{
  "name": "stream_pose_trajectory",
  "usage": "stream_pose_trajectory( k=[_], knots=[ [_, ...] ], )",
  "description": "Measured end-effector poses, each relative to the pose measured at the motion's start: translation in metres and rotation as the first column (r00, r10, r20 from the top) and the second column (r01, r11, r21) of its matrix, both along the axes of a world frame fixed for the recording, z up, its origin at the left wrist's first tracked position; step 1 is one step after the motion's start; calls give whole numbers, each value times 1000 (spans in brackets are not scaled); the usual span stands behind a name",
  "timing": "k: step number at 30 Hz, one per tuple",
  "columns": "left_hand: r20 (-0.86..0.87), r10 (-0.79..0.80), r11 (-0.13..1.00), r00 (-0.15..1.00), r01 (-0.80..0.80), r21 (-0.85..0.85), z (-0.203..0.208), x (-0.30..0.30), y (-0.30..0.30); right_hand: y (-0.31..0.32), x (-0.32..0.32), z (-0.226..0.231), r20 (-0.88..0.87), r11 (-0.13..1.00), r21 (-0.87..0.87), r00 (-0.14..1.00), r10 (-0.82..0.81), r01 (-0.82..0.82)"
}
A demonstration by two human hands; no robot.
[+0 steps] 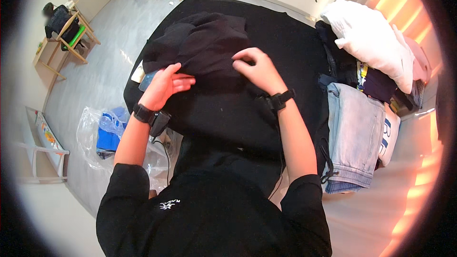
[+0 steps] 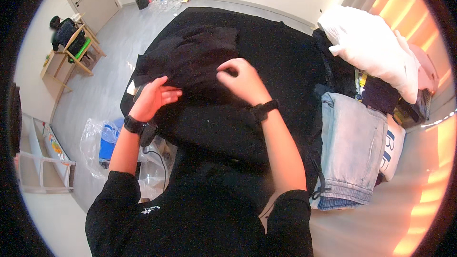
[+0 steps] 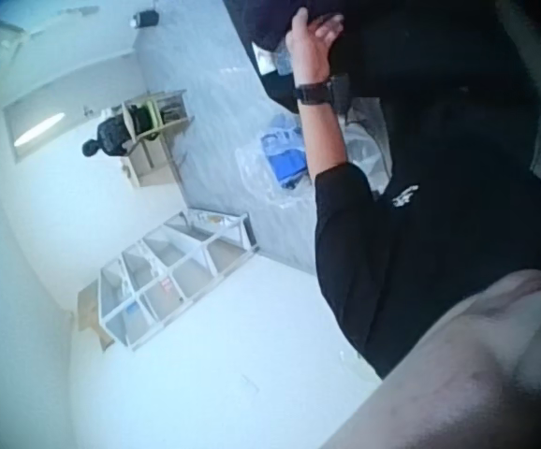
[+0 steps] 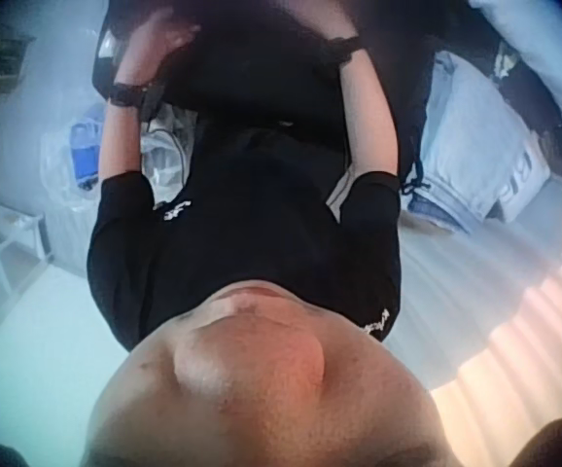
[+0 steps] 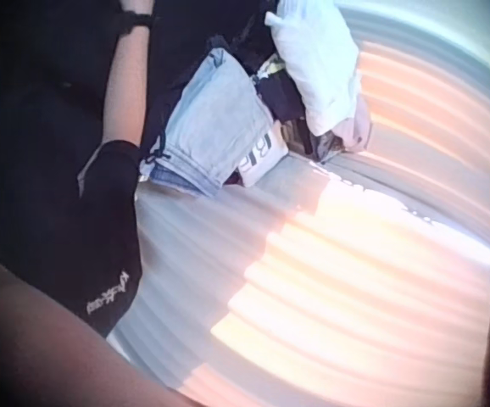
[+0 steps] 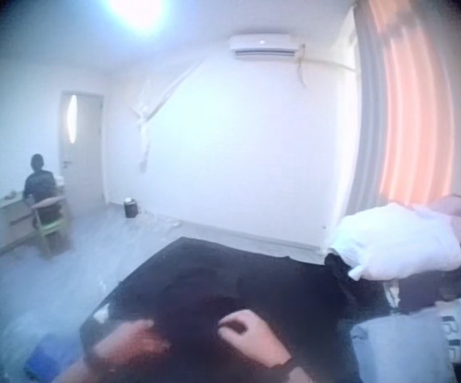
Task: Folding various garments including a black top, denim pants, and a white sweatshirt.
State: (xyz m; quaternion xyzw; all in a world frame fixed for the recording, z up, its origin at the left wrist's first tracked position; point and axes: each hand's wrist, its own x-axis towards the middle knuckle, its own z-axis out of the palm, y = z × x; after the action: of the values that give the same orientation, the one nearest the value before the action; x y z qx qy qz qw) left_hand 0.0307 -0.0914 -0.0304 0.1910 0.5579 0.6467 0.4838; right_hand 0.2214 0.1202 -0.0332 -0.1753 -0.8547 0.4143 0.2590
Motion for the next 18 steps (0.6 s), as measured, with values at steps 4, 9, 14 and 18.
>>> stream_pose_trajectory(
  k=[4,9,14,18],
  knots=[
    [-338,-121,977,933,51,-209,27,12,-14,18,-2,-2,202,942,-180,948,-246,283],
    [-738,-98,969,668,233,83,57,7,-8,15,-15,2,250,785,-579,964,-87,221],
    [-994,-21,980,-109,194,-42,26,-6,39,5,-32,3,-57,526,-849,998,-5,-46],
    [-980,-180,968,-87,164,-192,6,-1,41,0,-46,-8,-117,563,-823,992,-47,-71]
  ],
)
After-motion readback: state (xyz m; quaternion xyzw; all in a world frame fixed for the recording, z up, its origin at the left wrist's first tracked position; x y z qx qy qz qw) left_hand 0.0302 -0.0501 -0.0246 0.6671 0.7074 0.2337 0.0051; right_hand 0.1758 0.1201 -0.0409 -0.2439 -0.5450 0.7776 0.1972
